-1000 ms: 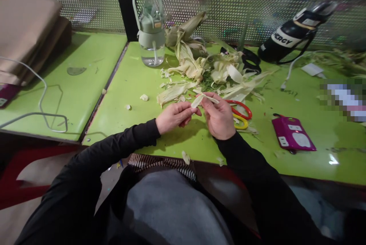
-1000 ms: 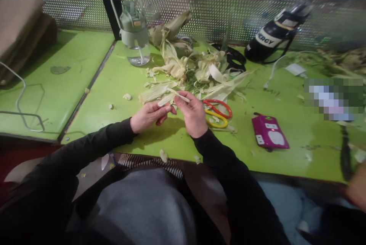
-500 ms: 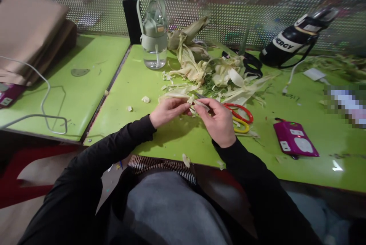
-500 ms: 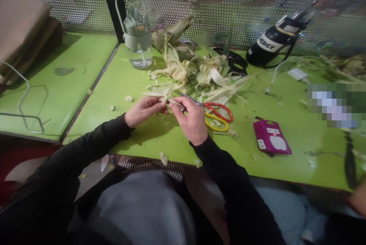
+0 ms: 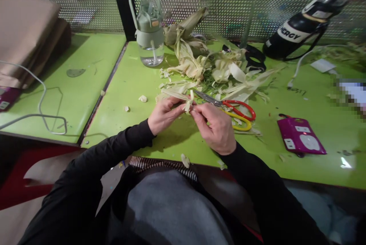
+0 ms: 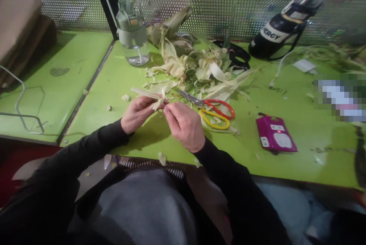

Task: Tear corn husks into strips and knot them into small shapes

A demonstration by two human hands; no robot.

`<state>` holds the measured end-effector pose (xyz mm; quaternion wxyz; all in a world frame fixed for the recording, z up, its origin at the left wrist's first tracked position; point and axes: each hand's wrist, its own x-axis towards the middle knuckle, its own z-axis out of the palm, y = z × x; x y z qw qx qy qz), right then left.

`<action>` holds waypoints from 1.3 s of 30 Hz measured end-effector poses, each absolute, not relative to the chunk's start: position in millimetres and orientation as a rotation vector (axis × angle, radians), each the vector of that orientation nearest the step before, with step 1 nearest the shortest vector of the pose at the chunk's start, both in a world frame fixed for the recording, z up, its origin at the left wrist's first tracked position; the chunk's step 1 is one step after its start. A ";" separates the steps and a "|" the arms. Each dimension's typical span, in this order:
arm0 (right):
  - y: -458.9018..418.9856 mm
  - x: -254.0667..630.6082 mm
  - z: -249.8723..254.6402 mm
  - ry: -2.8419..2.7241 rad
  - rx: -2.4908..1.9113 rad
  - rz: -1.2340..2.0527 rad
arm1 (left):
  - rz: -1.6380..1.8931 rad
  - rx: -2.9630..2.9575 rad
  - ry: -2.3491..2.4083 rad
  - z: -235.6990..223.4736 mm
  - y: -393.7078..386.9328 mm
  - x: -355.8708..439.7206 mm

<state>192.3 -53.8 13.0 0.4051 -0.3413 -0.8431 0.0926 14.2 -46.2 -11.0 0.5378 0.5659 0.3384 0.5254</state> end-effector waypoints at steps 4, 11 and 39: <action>-55.2 190.8 9.6 -2.160 -0.812 0.227 | 1.237 1.305 0.803 -11.9 -47.8 13.9; -40.3 198.9 3.8 -2.016 -0.934 0.604 | 1.051 1.262 0.778 -6.4 -35.9 4.6; -40.1 208.2 24.5 -1.888 -0.851 1.140 | 0.773 1.588 0.520 5.8 -53.9 3.4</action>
